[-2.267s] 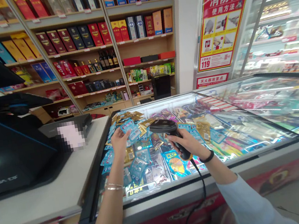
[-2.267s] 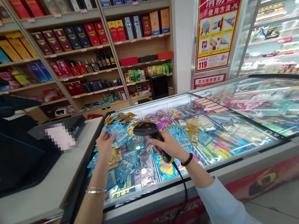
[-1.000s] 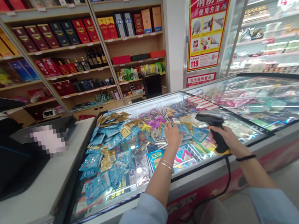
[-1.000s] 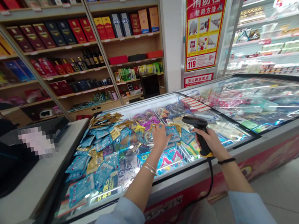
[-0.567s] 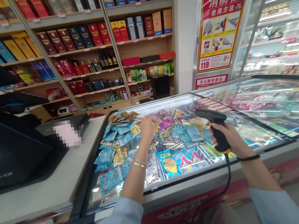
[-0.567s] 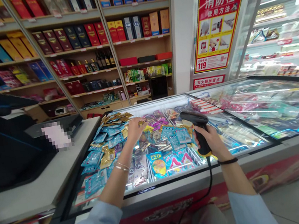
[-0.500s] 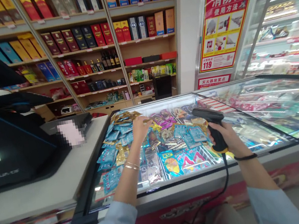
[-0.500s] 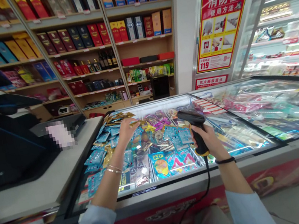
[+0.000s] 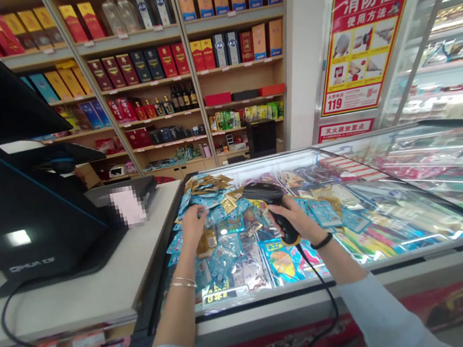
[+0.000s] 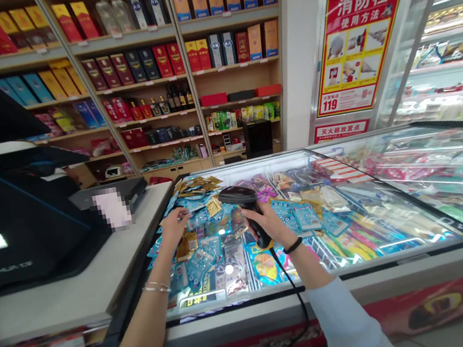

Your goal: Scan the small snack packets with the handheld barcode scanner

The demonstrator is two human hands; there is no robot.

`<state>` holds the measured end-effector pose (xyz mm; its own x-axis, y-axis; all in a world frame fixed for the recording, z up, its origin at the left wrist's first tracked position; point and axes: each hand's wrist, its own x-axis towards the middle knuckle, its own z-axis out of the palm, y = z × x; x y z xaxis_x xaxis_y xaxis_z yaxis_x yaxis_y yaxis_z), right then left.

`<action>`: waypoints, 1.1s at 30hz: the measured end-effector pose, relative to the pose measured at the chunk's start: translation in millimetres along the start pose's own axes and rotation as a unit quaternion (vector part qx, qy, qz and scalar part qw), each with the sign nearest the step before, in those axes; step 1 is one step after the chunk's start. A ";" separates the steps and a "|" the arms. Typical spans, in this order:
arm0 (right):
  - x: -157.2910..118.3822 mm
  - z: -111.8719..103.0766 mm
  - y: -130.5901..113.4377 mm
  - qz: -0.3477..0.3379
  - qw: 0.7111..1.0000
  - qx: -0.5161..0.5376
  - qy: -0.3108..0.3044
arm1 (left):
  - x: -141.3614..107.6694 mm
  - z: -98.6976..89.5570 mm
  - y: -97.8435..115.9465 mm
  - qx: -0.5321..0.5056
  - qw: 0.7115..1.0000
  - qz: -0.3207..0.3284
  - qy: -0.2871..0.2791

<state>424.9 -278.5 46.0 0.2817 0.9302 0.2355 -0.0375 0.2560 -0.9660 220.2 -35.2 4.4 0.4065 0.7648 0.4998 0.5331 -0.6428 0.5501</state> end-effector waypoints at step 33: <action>10.3 1.7 25.7 0.029 0.998 0.060 0.013 | 8.9 -0.9 18.2 -0.053 0.997 0.028 -0.038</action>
<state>425.2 -261.9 23.8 0.2999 0.9379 0.1745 -0.1692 0.2323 -0.9578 232.9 -40.1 19.4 0.4904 0.7263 0.4817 0.4286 -0.6823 0.5923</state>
